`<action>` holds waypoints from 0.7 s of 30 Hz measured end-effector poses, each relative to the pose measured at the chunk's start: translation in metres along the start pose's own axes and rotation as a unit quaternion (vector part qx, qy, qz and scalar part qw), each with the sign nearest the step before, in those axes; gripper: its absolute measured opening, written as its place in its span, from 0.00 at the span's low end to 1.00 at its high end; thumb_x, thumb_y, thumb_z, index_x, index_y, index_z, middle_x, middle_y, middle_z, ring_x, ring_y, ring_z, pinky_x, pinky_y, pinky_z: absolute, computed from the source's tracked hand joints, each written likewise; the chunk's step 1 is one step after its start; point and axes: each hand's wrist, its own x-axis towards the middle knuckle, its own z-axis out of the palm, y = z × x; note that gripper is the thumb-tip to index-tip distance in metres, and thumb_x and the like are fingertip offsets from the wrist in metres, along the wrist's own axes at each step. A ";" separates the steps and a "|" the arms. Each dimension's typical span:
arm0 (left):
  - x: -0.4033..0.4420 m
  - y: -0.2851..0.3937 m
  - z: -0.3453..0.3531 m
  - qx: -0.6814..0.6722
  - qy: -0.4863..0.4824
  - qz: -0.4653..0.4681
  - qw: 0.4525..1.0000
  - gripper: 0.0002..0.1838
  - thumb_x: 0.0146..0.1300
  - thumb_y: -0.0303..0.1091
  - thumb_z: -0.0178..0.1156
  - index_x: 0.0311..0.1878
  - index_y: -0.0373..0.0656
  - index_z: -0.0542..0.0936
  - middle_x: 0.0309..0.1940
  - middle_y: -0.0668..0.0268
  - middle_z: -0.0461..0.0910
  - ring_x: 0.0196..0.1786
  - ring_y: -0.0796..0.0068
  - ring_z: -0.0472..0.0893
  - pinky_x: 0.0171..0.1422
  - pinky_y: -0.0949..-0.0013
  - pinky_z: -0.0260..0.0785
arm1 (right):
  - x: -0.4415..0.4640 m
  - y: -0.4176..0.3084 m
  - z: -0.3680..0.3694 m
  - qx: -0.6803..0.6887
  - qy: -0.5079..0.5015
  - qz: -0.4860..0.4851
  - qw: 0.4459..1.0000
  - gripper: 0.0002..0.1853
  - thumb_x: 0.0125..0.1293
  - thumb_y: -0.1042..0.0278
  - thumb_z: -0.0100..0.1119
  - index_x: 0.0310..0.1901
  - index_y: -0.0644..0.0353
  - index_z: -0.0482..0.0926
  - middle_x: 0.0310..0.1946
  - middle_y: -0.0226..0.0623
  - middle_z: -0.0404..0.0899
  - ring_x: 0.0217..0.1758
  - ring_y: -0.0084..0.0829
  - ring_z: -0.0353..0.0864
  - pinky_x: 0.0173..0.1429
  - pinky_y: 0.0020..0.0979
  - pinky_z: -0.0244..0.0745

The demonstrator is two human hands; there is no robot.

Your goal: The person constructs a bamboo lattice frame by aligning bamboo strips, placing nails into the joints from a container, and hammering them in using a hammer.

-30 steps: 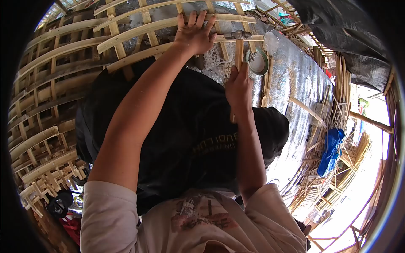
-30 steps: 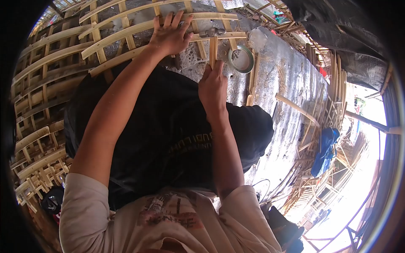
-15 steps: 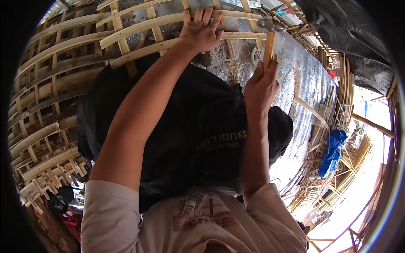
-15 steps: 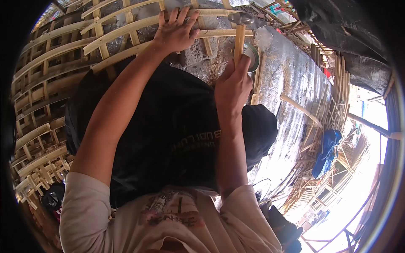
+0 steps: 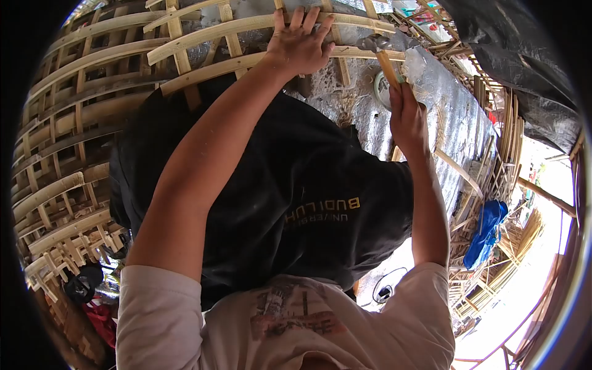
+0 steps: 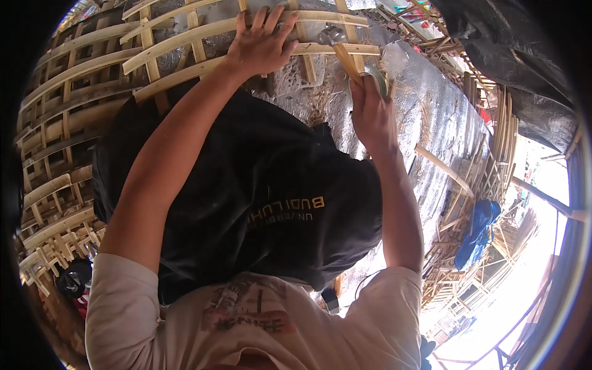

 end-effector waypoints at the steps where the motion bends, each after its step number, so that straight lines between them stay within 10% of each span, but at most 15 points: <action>1: -0.001 0.000 0.004 -0.035 0.064 0.008 0.997 0.34 0.76 0.57 0.41 0.79 0.54 0.57 0.81 0.58 0.51 0.81 0.52 0.51 0.80 0.31 0.39 | 0.001 0.002 0.004 -0.003 0.015 -0.034 0.999 0.09 0.78 0.63 0.52 0.45 0.60 0.72 0.25 0.56 0.80 0.32 0.64 0.81 0.30 0.57 0.72; 3: -0.003 -0.001 0.007 -0.104 0.192 0.025 0.976 0.30 0.72 0.51 0.52 0.71 0.44 0.71 0.75 0.51 0.64 0.76 0.47 0.61 0.80 0.36 0.46 | 0.003 0.005 0.008 0.004 -0.001 -0.036 0.999 0.09 0.78 0.64 0.53 0.45 0.61 0.72 0.24 0.56 0.80 0.31 0.64 0.81 0.31 0.58 0.72; 6: -0.002 -0.002 0.000 -0.080 0.047 0.024 0.995 0.38 0.75 0.56 0.42 0.81 0.43 0.53 0.82 0.52 0.47 0.81 0.46 0.52 0.80 0.29 0.37 | 0.007 0.010 0.012 0.004 -0.034 -0.022 0.999 0.09 0.77 0.64 0.53 0.46 0.61 0.73 0.24 0.58 0.80 0.32 0.64 0.81 0.32 0.58 0.72; 21: -0.003 -0.004 -0.008 -0.077 0.060 0.033 0.995 0.37 0.76 0.55 0.42 0.80 0.42 0.57 0.81 0.51 0.50 0.80 0.47 0.53 0.81 0.31 0.39 | 0.005 0.012 0.013 0.006 0.002 -0.066 0.998 0.08 0.78 0.65 0.51 0.47 0.61 0.74 0.19 0.53 0.77 0.25 0.59 0.82 0.25 0.51 0.72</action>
